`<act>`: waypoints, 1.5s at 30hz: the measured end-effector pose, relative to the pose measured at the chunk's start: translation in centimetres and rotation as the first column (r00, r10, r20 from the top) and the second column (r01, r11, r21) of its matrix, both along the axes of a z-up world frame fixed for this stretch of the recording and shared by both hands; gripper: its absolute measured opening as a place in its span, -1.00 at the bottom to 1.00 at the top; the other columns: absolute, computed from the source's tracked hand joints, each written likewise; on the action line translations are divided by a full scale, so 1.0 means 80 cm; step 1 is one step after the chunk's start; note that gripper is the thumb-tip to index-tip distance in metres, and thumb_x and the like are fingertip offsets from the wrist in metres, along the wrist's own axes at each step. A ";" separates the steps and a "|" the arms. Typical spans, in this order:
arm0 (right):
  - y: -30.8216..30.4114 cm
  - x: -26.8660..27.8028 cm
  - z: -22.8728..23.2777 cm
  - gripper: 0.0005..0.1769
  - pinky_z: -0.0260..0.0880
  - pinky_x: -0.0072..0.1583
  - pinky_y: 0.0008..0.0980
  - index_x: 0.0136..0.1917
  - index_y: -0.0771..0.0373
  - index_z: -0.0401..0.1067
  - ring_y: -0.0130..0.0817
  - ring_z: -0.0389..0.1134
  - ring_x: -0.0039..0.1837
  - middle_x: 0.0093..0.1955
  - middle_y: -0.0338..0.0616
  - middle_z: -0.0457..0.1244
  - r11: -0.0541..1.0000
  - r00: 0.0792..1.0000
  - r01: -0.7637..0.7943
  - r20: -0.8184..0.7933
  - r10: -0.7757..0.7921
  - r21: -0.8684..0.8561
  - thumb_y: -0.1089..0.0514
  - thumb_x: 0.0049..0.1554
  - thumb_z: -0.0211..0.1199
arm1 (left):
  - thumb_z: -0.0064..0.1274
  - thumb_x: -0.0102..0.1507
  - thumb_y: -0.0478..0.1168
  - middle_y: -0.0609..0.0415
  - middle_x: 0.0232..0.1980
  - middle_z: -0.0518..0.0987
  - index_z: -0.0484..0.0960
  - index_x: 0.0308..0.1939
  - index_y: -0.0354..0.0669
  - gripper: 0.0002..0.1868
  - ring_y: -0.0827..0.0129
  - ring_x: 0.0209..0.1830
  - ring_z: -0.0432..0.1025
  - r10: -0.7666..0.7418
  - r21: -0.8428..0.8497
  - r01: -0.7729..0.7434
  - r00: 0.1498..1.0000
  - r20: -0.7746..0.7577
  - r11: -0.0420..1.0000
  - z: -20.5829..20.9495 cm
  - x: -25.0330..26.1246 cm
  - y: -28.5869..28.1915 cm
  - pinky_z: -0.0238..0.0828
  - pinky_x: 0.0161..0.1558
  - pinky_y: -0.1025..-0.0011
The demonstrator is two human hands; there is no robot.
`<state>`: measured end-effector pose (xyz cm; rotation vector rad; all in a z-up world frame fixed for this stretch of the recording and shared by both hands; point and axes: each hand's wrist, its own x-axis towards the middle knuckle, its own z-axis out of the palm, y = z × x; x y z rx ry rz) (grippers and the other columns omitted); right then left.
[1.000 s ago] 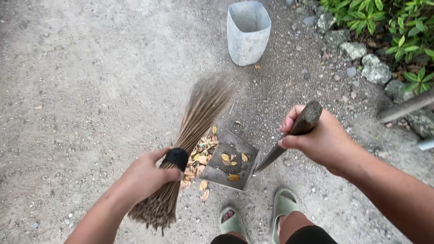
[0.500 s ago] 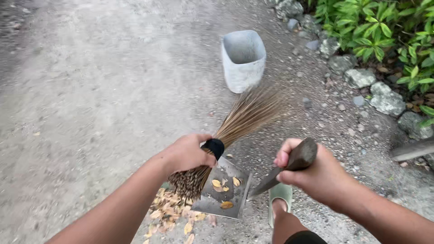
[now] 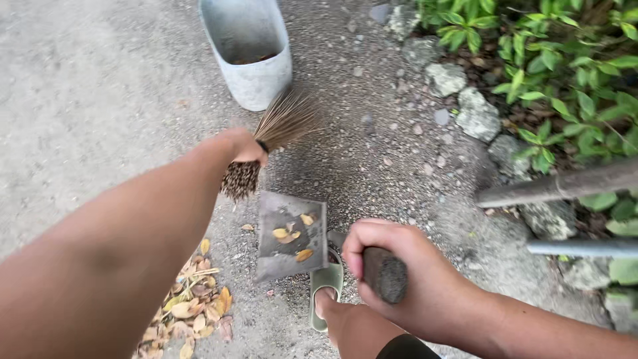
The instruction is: The person sweeps dry leaves from a dirt and gravel path into a dustpan using a small hand broom, then empties the contents into a larger plastic container.
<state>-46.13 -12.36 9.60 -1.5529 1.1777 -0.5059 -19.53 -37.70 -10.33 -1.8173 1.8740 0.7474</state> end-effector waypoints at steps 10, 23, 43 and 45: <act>-0.096 -0.026 0.002 -0.73 0.33 -0.10 -0.37 -0.27 0.18 0.35 -0.45 0.32 -0.19 -0.29 -0.25 0.28 0.993 0.980 0.050 -0.197 -0.028 0.111 0.45 -0.18 0.33 | 0.22 0.17 -0.11 -0.04 0.00 0.75 0.55 0.36 0.11 -0.37 0.17 -0.13 0.65 0.636 0.317 -0.619 0.769 0.061 0.718 0.256 0.157 0.212 0.43 0.02 0.21; -0.123 -0.027 0.001 -0.71 0.37 -0.07 -0.37 -0.32 0.22 0.31 -0.47 0.36 -0.13 -0.26 -0.26 0.33 0.996 0.995 -0.033 -0.089 0.040 0.078 0.46 -0.21 0.35 | 0.25 0.13 -0.15 -0.22 -0.12 0.69 0.72 0.03 -0.30 -0.57 0.02 -0.17 0.62 0.632 0.297 -0.640 0.763 0.136 0.709 0.065 0.183 0.166 0.60 -0.10 0.05; -0.116 -0.010 0.009 -0.72 0.35 -0.03 -0.29 -0.27 0.29 0.36 -0.37 0.35 -0.10 -0.22 -0.19 0.33 0.988 0.942 0.146 -0.312 -0.121 0.058 0.50 -0.17 0.40 | 0.23 0.16 -0.14 0.13 -0.13 0.71 0.56 0.27 0.27 -0.43 0.43 -0.23 0.57 0.394 0.363 -0.424 0.906 0.156 0.830 0.197 0.129 0.396 0.53 -0.15 0.41; -0.107 -0.007 0.010 -0.70 0.35 -0.02 -0.28 -0.23 0.25 0.37 -0.36 0.35 -0.10 -0.21 -0.20 0.34 0.990 0.909 0.136 -0.402 -0.114 0.028 0.47 -0.13 0.43 | 0.21 0.16 -0.16 0.18 -0.14 0.69 0.53 0.26 0.33 -0.43 0.44 -0.19 0.57 0.410 0.446 -0.456 0.890 0.202 0.770 0.200 0.144 0.438 0.57 -0.12 0.43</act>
